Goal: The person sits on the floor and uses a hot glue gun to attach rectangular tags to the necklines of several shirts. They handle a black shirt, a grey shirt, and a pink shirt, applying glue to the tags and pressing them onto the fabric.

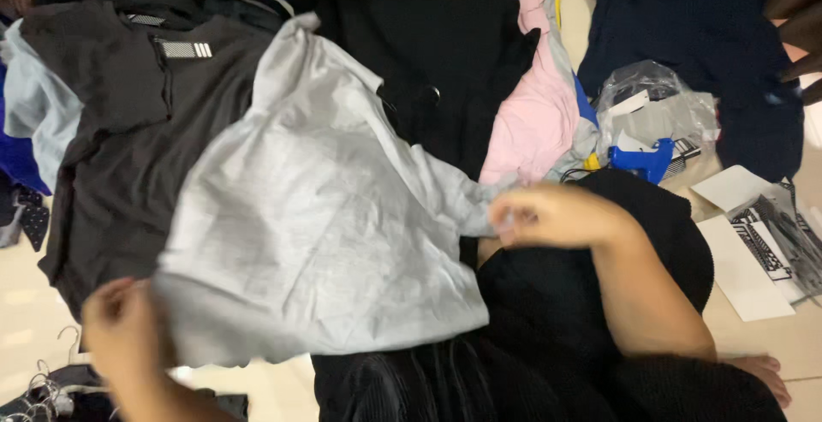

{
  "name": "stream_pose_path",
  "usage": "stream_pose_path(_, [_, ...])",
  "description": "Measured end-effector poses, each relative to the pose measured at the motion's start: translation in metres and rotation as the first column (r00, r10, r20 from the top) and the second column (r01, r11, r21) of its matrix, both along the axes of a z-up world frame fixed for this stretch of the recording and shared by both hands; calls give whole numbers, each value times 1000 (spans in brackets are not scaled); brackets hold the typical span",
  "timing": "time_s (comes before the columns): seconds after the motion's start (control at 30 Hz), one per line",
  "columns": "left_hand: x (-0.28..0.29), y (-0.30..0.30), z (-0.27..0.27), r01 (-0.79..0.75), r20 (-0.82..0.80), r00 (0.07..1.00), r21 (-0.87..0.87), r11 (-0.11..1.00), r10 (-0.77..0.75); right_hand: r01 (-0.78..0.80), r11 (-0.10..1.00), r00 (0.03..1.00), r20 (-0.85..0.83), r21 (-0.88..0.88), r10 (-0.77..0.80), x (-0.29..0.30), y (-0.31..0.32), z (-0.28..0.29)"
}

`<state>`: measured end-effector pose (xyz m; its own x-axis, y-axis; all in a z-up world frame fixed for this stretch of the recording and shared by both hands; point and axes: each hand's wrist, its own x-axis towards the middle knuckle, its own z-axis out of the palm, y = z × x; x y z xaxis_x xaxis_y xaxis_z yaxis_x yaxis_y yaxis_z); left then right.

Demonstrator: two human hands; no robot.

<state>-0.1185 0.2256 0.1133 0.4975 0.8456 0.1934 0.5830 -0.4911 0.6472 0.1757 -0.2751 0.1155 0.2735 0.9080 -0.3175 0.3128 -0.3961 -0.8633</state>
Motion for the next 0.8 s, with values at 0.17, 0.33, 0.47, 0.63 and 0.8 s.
stream_pose_path(0.17, [42,-71,-46,113,-205,969,-131,985,-138,582,803,813,92,-129,-575,42,62,-87])
stream_pose_path(0.33, [79,-169,-123,519,-366,812,95,850,-455,582,762,813,192,-285,-549,4,96,-188])
stream_pose_path(0.47, [85,-190,-132,499,-431,820,216,839,-376,559,811,803,357,-174,-477,-7,119,-226])
stream_pose_path(0.63, [82,-188,-133,532,-460,786,165,831,-412,823,485,553,220,-297,-804,38,117,-229])
stream_pose_path(0.8, [77,-190,-126,584,-444,758,135,800,-478,745,493,202,-553,-449,-808,92,80,-192])
